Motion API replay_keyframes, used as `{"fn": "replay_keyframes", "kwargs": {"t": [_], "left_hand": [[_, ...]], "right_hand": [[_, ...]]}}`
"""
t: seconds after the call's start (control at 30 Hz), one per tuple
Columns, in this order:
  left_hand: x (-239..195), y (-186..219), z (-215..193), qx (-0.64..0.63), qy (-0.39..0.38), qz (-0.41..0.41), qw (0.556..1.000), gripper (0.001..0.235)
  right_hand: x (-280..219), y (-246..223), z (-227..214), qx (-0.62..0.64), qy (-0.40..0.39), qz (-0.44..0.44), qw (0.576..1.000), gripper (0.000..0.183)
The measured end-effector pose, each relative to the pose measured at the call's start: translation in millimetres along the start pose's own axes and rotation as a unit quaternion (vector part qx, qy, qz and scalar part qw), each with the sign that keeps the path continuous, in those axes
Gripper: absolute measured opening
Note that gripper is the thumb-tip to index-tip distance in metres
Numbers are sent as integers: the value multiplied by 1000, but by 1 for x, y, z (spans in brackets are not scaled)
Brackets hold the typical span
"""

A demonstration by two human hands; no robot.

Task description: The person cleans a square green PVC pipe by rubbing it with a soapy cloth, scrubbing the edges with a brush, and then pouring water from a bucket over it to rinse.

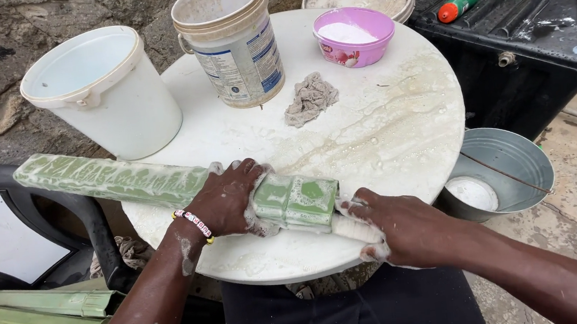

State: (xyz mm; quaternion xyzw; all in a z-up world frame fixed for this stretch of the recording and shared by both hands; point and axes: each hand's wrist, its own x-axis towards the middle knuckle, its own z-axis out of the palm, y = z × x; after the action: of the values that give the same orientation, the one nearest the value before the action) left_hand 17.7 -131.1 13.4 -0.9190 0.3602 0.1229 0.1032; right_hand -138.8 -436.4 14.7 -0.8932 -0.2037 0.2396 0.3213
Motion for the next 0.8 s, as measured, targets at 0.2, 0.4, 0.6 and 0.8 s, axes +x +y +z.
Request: {"fn": "replay_keyframes", "kwargs": {"t": [0.2, 0.4, 0.6, 0.8], "left_hand": [[3, -7, 13, -24, 73, 65, 995, 134], [-20, 19, -22, 14, 23, 1, 1000, 123], [-20, 29, -25, 0, 52, -15, 999, 117], [-29, 27, -27, -10, 36, 13, 999, 116]], "right_hand": [[19, 69, 41, -210, 151, -71, 963, 62], [47, 82, 37, 252, 98, 78, 959, 48], [42, 70, 40, 558, 218, 138, 789, 46], [35, 96, 60, 431, 81, 20, 898, 47]]}}
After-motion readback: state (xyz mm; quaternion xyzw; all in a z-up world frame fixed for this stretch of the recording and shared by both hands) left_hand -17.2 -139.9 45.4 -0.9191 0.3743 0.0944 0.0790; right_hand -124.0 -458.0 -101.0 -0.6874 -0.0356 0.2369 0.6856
